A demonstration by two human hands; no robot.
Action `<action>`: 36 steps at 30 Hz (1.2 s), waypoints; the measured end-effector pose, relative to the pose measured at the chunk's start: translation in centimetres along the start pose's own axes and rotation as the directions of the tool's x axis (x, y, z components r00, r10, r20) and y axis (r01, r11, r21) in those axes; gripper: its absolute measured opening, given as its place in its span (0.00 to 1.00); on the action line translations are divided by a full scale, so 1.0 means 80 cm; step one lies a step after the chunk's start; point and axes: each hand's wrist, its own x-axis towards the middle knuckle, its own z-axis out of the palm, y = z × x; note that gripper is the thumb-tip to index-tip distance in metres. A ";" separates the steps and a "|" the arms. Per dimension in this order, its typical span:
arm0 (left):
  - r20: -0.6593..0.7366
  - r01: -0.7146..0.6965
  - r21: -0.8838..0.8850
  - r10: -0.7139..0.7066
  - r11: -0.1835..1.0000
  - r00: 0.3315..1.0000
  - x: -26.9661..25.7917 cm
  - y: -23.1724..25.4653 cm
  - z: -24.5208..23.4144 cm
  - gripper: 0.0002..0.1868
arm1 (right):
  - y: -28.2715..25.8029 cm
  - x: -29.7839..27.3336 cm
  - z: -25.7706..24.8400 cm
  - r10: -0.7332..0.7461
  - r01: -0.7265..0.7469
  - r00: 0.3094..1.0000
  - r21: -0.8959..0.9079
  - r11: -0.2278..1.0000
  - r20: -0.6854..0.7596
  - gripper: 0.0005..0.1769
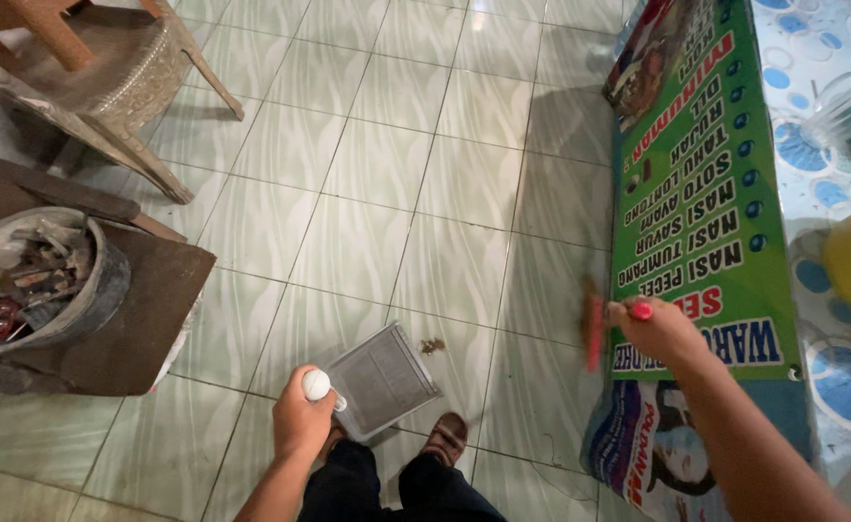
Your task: The person sweeps debris from the floor into a dustpan by hand and with a broom, moving around chairs and furniture to gather the dirt.
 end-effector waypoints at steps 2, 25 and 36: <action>-0.017 -0.020 0.013 0.020 1.000 1.000 0.000 -0.006 0.000 0.23 | 0.043 0.034 0.057 0.064 -0.062 0.996 -0.034 0.997 0.058 0.30; -0.033 0.019 -0.010 -0.020 1.000 0.999 0.007 -0.006 -0.002 0.24 | -0.058 -0.018 -0.027 0.005 -0.045 0.989 0.266 0.963 0.150 0.22; -0.108 0.034 -0.036 -0.038 0.999 0.993 0.007 -0.015 -0.010 0.23 | 0.064 0.084 0.166 -0.184 0.191 0.978 0.073 0.979 -0.094 0.20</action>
